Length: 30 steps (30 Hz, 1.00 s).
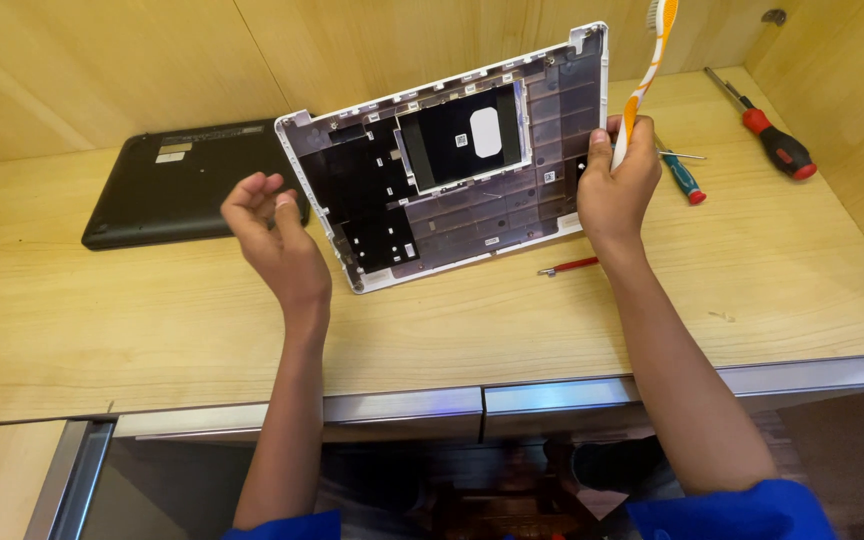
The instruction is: Disassembling a laptop, cleaning the internal casing with a toothbrush, and manipulating internal components.
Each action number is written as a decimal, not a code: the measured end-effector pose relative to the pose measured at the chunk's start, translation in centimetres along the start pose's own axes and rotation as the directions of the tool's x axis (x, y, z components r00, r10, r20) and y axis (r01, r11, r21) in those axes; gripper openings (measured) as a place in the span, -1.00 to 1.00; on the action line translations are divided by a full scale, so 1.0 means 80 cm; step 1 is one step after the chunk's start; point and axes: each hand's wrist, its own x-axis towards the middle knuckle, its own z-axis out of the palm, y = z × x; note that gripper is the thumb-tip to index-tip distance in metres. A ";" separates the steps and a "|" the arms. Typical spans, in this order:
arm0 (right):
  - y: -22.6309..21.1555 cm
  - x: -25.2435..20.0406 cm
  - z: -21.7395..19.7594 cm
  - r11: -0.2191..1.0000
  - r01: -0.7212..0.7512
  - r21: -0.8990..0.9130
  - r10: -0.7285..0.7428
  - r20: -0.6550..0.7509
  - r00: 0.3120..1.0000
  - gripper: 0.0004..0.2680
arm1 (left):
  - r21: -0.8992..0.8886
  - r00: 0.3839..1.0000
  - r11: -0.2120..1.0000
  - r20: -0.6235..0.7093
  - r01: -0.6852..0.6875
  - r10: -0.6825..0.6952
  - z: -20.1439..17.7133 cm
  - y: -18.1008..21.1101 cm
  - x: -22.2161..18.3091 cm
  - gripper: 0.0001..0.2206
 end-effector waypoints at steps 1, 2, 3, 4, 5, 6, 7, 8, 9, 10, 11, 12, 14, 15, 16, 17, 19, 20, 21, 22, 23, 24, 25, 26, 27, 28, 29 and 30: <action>-0.001 -0.001 0.002 1.000 0.000 0.005 0.000 -0.001 1.000 -0.96 | 0.003 1.000 1.000 -0.001 -0.004 0.004 0.000 0.001 -0.002 -0.75; -0.002 -0.001 0.002 1.000 0.005 0.009 -0.004 -0.010 1.000 -0.96 | 0.016 0.998 0.998 0.028 0.053 -0.054 0.002 0.003 -0.004 -0.76; -0.003 -0.002 0.002 1.000 0.010 0.013 -0.009 -0.018 1.000 -0.97 | 0.032 0.992 0.993 0.056 0.110 -0.112 0.004 0.004 -0.006 -0.77; -0.006 -0.003 0.002 1.000 0.009 0.011 -0.008 -0.022 1.000 -0.97 | 0.031 0.992 0.994 0.059 0.109 -0.111 0.004 0.002 -0.008 -0.77; -0.009 -0.003 0.003 1.000 0.010 0.013 -0.009 -0.029 1.000 -0.97 | 0.014 0.988 0.991 0.077 0.137 -0.137 0.006 0.001 -0.009 -0.76; -0.011 -0.004 0.004 1.000 0.010 0.015 -0.010 -0.038 0.999 -0.98 | -0.003 0.982 0.987 0.097 0.163 -0.162 0.007 -0.001 -0.010 -0.76; -0.012 -0.003 0.003 1.000 0.009 0.014 -0.009 -0.043 0.999 -0.98 | -0.004 0.982 0.987 0.102 0.160 -0.159 0.008 0.000 -0.012 -0.76; -0.013 -0.004 0.003 1.000 0.009 0.019 -0.008 -0.041 0.999 -0.98 | 0.013 0.983 0.989 0.115 0.145 -0.146 0.007 0.002 -0.014 -0.76; -0.014 -0.004 0.004 1.000 0.008 0.024 -0.007 -0.039 0.999 -0.98 | 0.030 0.983 0.991 0.127 0.129 -0.132 0.006 0.003 -0.016 -0.76; -0.014 -0.003 0.004 1.000 0.008 0.024 -0.007 -0.043 0.999 -0.98 | 0.029 0.983 0.992 0.131 0.126 -0.129 0.003 0.010 -0.020 -0.76; -0.015 -0.002 0.005 1.000 0.004 0.021 -0.003 -0.043 0.999 -0.98 | 0.072 0.987 0.994 0.131 0.083 -0.092 0.001 0.017 -0.023 -0.74; -0.015 -0.004 0.003 1.000 -0.003 0.013 0.004 -0.042 0.999 -0.98 | 0.114 0.989 0.992 0.137 0.044 -0.060 -0.002 0.023 -0.029 -0.72; -0.020 -0.003 0.004 1.000 -0.007 0.029 0.008 -0.043 0.999 -0.98 | 0.142 0.990 0.990 0.137 0.016 -0.036 -0.005 0.033 -0.037 -0.71; -0.023 -0.002 0.006 0.999 -0.008 0.049 0.010 -0.041 0.999 -0.98 | 0.171 0.991 0.985 0.133 -0.013 -0.010 -0.008 0.039 -0.041 -0.69; -0.025 -0.004 0.005 0.999 -0.006 0.053 0.008 -0.041 0.999 -0.98 | 0.172 0.991 0.985 0.130 -0.016 -0.006 -0.014 0.056 -0.049 -0.69; -0.027 -0.005 0.003 0.999 -0.008 0.036 0.009 -0.034 0.999 -0.99 | 0.247 0.991 0.966 0.131 -0.073 0.041 -0.019 0.075 -0.057 -0.68; -0.028 0.004 0.005 1.000 -0.006 0.021 0.007 -0.046 0.999 -0.98 | 0.311 0.984 0.939 0.143 -0.144 0.103 -0.026 0.105 -0.075 -0.66; -0.024 0.004 0.004 0.998 -0.064 -0.024 0.063 -0.019 0.998 -0.98 | 0.322 0.986 0.935 0.119 -0.146 0.113 -0.033 0.116 -0.094 -0.72; -0.020 0.003 0.004 0.990 -0.120 -0.069 0.121 0.007 0.993 -0.97 | 0.333 0.988 0.931 0.095 -0.148 0.123 -0.040 0.127 -0.114 -0.77; -0.019 0.002 0.004 0.990 -0.124 -0.074 0.125 0.007 0.992 -0.97 | 0.332 0.988 0.932 0.099 -0.144 0.118 -0.044 0.125 -0.134 -0.77; -0.018 0.001 0.003 0.989 -0.128 -0.074 0.129 0.008 0.992 -0.98 | 0.330 0.989 0.935 0.117 -0.128 0.094 -0.048 0.123 -0.155 -0.80; -0.019 0.005 0.006 0.990 -0.124 -0.068 0.125 0.005 0.992 -0.98 | 0.323 0.988 0.939 0.130 -0.118 0.080 -0.051 0.121 -0.172 -0.82; -0.019 0.005 0.006 0.991 -0.119 -0.068 0.120 0.003 0.993 -0.98 | 0.319 0.988 0.940 0.127 -0.120 0.083 -0.055 0.123 -0.192 -0.82; -0.019 0.004 0.006 0.988 -0.140 -0.071 0.141 0.009 0.990 -0.97 | 0.308 0.984 0.939 0.135 -0.155 0.118 -0.059 0.125 -0.212 -0.83; -0.018 0.002 0.005 0.984 -0.160 -0.073 0.161 0.016 0.987 -0.97 | 0.296 0.978 0.936 0.142 -0.190 0.154 -0.063 0.127 -0.232 -0.83; -0.018 0.002 0.004 0.983 -0.167 -0.079 0.169 0.015 0.986 -0.97 | 0.297 0.978 0.937 0.149 -0.187 0.148 -0.066 0.129 -0.245 -0.83; -0.018 0.002 0.004 0.984 -0.163 -0.068 0.165 0.013 0.986 -0.97 | 0.270 0.986 0.955 0.138 -0.123 0.088 -0.070 0.131 -0.257 -0.85; -0.019 0.004 0.006 0.987 -0.154 -0.051 0.155 0.015 0.988 -0.97 | 0.244 0.992 0.968 0.121 -0.060 0.031 -0.072 0.132 -0.269 -0.86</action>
